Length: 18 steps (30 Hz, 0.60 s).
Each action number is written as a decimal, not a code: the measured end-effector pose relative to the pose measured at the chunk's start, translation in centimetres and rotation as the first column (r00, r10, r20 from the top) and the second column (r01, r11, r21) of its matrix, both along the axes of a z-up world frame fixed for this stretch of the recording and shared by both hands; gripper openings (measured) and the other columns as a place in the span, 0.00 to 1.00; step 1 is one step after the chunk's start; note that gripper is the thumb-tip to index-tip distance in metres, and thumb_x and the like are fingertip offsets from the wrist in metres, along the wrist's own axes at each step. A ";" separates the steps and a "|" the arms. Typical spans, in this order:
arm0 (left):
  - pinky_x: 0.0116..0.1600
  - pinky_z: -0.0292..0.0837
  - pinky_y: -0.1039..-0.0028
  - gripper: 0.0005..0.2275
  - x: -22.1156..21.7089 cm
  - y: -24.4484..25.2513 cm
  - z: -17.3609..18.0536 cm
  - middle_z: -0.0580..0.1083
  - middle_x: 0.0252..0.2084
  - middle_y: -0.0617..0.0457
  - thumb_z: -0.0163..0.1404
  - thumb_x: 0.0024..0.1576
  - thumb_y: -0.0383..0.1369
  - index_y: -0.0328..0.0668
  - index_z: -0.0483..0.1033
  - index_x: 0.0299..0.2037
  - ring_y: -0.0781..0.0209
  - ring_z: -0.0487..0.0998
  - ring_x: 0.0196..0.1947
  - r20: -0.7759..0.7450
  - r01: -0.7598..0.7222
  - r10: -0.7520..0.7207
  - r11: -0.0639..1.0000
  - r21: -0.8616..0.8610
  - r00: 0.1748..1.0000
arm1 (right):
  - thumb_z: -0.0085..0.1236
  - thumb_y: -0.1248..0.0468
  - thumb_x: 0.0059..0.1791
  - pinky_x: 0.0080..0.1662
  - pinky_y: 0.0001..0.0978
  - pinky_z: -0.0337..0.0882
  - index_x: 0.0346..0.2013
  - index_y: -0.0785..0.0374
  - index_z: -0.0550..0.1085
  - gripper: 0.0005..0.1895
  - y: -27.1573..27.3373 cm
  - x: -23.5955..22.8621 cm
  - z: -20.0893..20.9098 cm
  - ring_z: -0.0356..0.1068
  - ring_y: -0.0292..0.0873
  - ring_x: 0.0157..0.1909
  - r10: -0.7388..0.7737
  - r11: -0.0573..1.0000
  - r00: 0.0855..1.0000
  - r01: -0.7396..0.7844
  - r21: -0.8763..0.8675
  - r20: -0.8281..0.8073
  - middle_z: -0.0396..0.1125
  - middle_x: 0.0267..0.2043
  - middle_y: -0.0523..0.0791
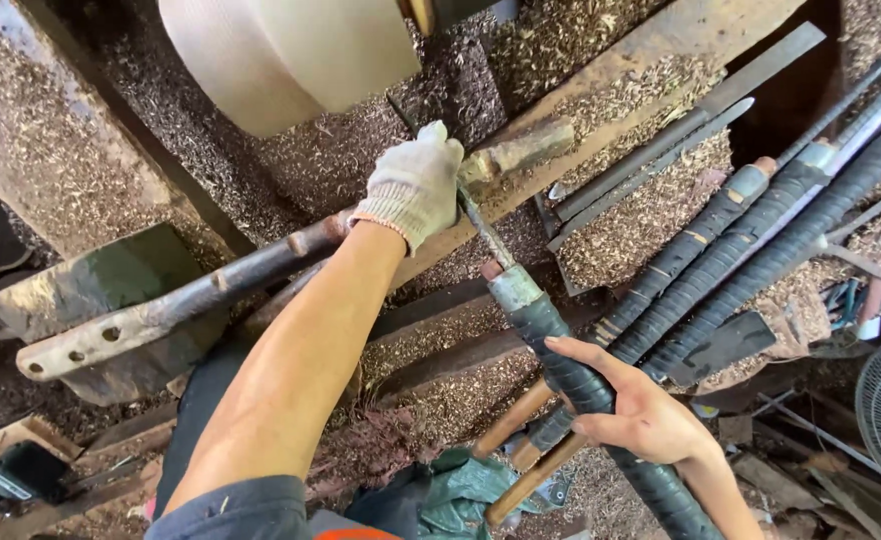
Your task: The person sits at a treadle-powered lathe and shapes a wooden stick handle, holding a chisel against the spinning wood with one gloved hand while steadying the tool with the other. They reposition the workpiece and continue cutting along its length, then lift the shaped handle off the lathe at the end.
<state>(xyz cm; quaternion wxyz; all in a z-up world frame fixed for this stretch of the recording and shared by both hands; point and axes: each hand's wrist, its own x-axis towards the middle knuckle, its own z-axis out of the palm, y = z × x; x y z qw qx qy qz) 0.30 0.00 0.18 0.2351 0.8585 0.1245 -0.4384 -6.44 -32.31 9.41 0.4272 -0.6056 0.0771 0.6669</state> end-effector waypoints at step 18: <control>0.51 0.75 0.54 0.15 -0.4 0.0 -0.5 0.70 0.53 0.37 0.55 0.51 0.24 0.39 0.73 0.49 0.37 0.77 0.48 0.170 0.037 -0.036 0.999 0.000 0.985 | 0.62 0.76 0.37 0.28 0.28 0.67 0.73 0.56 0.58 0.50 -1.8 -3.9 -2.2 0.65 0.36 0.26 -0.192 0.980 0.978 0.196 0.042 -0.083 0.64 0.31 0.44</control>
